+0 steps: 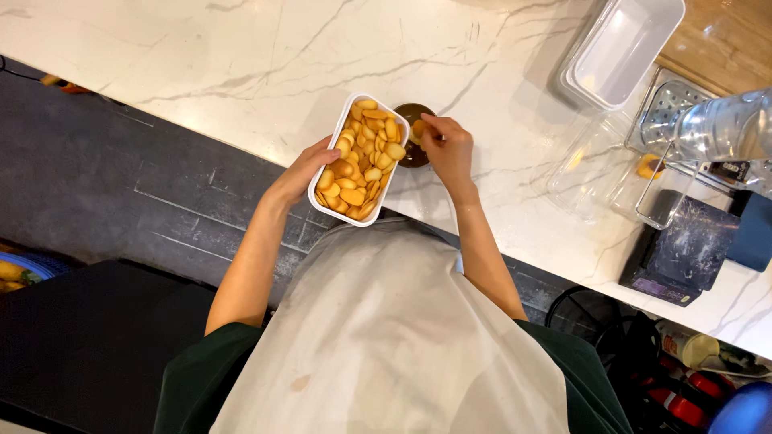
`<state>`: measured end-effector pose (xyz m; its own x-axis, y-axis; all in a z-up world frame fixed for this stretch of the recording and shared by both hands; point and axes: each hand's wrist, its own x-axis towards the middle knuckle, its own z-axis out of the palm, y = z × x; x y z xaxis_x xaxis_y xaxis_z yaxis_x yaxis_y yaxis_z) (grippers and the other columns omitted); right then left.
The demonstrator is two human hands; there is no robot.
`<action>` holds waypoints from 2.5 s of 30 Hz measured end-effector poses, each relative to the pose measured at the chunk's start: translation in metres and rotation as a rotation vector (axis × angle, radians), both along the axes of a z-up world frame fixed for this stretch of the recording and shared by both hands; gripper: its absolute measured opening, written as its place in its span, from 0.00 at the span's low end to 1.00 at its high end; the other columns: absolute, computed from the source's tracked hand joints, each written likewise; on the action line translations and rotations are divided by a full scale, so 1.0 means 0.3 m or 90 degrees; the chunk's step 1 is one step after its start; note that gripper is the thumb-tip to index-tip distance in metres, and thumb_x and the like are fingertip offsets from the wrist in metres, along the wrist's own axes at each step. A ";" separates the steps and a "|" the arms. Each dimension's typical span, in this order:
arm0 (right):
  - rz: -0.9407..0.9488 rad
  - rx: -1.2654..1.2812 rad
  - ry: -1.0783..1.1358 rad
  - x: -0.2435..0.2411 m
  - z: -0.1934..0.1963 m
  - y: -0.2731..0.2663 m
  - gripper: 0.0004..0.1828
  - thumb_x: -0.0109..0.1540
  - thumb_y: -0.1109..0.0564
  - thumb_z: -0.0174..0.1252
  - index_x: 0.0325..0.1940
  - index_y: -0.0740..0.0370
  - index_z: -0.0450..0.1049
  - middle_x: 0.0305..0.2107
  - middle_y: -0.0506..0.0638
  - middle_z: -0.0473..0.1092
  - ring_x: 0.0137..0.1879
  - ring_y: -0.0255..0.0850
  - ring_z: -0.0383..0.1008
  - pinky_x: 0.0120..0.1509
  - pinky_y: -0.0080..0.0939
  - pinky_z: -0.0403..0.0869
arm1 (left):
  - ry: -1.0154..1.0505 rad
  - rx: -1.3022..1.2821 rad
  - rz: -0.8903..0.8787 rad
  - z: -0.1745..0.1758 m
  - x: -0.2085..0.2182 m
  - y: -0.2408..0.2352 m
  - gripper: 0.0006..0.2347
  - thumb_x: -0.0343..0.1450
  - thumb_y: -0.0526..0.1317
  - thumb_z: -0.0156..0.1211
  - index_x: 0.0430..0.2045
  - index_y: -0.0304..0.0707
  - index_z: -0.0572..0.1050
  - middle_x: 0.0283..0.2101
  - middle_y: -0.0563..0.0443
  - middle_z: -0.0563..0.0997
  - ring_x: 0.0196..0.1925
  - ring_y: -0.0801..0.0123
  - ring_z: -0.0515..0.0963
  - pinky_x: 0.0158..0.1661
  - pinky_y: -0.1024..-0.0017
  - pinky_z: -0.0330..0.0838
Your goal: The person puts food items from a container into a small bowl by hand, then takes three metal cups to a sink to rinse them. The person subsequently fills the cups with ice from a machine, adds ingredients from a pitcher, and carries the cups to a table where they are served to customers.
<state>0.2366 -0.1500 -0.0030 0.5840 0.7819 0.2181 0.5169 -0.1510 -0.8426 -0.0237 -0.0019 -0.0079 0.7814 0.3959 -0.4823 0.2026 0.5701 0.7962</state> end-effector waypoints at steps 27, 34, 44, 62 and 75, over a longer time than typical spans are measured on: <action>0.193 -0.007 -0.203 -0.096 0.180 0.081 0.10 0.64 0.63 0.64 0.50 0.61 0.80 0.45 0.52 0.77 0.51 0.49 0.77 0.54 0.45 0.76 | 0.039 0.102 -0.071 0.108 0.062 -0.030 0.30 0.70 0.46 0.54 0.68 0.34 0.62 0.65 0.42 0.73 0.66 0.63 0.73 0.63 0.69 0.66; 0.138 0.039 -0.272 -0.096 0.185 0.106 0.10 0.62 0.64 0.65 0.47 0.61 0.81 0.39 0.51 0.78 0.47 0.48 0.77 0.51 0.45 0.76 | 0.041 0.094 -0.066 0.101 0.062 -0.034 0.30 0.70 0.47 0.53 0.68 0.34 0.62 0.64 0.41 0.73 0.65 0.63 0.74 0.62 0.69 0.68; 0.017 0.014 -0.203 -0.048 0.086 -0.020 0.11 0.62 0.64 0.66 0.48 0.60 0.82 0.40 0.51 0.78 0.46 0.47 0.76 0.50 0.43 0.75 | 0.018 0.082 -0.005 0.051 -0.004 -0.004 0.31 0.70 0.46 0.53 0.70 0.32 0.60 0.65 0.39 0.73 0.65 0.61 0.74 0.61 0.69 0.68; 0.250 -0.030 -0.340 -0.208 0.252 -0.010 0.20 0.57 0.64 0.66 0.52 0.50 0.84 0.47 0.48 0.68 0.58 0.49 0.66 0.62 0.49 0.70 | -0.017 0.070 0.023 0.028 0.036 -0.019 0.31 0.70 0.45 0.53 0.70 0.32 0.59 0.65 0.40 0.72 0.66 0.61 0.72 0.63 0.68 0.66; 0.330 -0.063 -0.330 -0.151 0.261 0.047 0.07 0.55 0.59 0.67 0.37 0.54 0.82 0.44 0.47 0.70 0.57 0.47 0.68 0.58 0.49 0.71 | -0.010 0.065 0.001 -0.014 0.051 -0.022 0.31 0.70 0.45 0.53 0.70 0.33 0.59 0.65 0.41 0.72 0.66 0.61 0.71 0.63 0.69 0.66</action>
<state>0.1913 -0.1359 0.0753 -0.0246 0.9596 0.2804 0.8706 0.1584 -0.4658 -0.0085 -0.0085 -0.0121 0.7875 0.4442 -0.4273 0.1888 0.4862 0.8532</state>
